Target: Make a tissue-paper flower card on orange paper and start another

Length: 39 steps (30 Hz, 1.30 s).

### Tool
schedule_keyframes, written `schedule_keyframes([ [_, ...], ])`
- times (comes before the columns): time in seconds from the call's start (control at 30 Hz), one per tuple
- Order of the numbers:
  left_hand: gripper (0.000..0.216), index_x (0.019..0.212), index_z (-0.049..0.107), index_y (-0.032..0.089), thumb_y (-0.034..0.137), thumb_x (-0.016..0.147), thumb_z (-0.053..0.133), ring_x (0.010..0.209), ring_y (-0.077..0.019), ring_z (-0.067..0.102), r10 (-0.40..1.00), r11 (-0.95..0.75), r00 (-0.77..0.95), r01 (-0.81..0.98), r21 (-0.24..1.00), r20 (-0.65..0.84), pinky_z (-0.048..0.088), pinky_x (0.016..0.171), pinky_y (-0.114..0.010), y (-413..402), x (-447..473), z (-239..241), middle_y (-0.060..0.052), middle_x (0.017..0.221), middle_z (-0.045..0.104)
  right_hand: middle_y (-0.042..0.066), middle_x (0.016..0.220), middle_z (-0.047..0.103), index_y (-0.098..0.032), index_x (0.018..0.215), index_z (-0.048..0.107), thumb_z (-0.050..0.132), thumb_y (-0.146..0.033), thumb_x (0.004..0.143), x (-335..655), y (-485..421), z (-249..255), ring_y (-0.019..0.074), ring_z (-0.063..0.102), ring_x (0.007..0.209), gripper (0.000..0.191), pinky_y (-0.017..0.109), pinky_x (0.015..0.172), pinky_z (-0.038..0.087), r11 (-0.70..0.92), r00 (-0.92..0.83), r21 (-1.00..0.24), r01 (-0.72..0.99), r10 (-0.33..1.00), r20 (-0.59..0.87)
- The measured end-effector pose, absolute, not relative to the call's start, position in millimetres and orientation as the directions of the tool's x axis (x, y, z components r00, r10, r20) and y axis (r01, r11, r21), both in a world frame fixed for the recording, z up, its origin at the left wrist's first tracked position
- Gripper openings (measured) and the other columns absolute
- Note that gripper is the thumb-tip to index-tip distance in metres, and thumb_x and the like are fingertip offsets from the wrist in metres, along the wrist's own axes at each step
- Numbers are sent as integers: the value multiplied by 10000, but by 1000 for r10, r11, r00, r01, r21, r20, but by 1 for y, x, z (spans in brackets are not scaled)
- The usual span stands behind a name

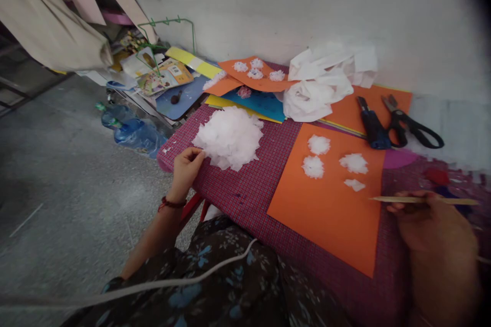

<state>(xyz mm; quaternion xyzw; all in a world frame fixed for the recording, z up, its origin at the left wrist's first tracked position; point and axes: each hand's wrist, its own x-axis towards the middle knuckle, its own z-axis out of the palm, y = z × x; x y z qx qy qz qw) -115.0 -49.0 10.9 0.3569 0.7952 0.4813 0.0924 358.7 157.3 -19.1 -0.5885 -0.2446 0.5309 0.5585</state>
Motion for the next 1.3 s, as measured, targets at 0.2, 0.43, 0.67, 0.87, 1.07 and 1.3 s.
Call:
schedule_keyframes([
  [0.2, 157, 796, 631, 190, 344, 803, 658, 663, -118, 553, 671, 68, -703, 375, 924, 236, 447, 632, -223, -17, -73, 51, 11, 727, 618, 72, 541, 567, -233, 543, 579, 505, -208, 805, 351, 151, -14, 145, 533, 431, 273, 320, 410, 394, -193, 287, -937, -293, 916, -279],
  [0.43, 146, 725, 619, 187, 301, 810, 653, 592, -112, 528, 994, -106, 21, 341, 934, 106, 395, 554, -227, 64, 38, 63, 8, 648, 611, -20, 618, 662, -197, 758, 587, 689, -361, 830, 347, 144, -8, 111, 635, 499, 207, 220, 478, 568, -132, 200, -885, -447, 949, -242],
  [0.67, 165, 672, 595, 187, 275, 808, 627, 572, -104, 479, 918, -197, 396, 372, 907, 37, 358, 544, -228, 121, 93, 64, 13, 622, 572, -72, 543, 547, -192, 797, 606, 708, -432, 836, 349, 144, -8, 73, 555, 448, 264, 206, 482, 573, -86, 215, -873, -479, 954, -211],
  [0.87, 84, 768, 647, 206, 258, 816, 601, 651, -145, 584, 590, -114, 783, 322, 940, -197, 439, 597, -240, 120, 108, 75, -16, 738, 665, -77, 516, 521, -190, 801, 620, 704, -495, 820, 350, 144, -3, 65, 472, 398, 316, 204, 411, 516, -139, 161, -876, -462, 958, -237],
  [1.07, 127, 649, 574, 203, 116, 739, 555, 574, -148, 506, 718, -504, 695, 566, 653, -49, 347, 557, -260, 140, 107, 33, -11, 644, 596, -65, 536, 575, -196, 816, 613, 704, -503, 810, 345, 140, -1, 67, 499, 392, 320, 195, 403, 495, -138, 165, -888, -438, 959, -231],
  [1.3, 151, 684, 562, 205, 74, 748, 521, 671, -176, 519, 711, -551, 703, 545, 632, 15, 366, 640, -285, 158, 109, 12, -19, 711, 583, -50, 603, 643, -213, 828, 603, 735, -450, 788, 334, 120, 20, 82, 553, 452, 275, 209, 466, 497, 0, 183, -940, -341, 981, -67],
])
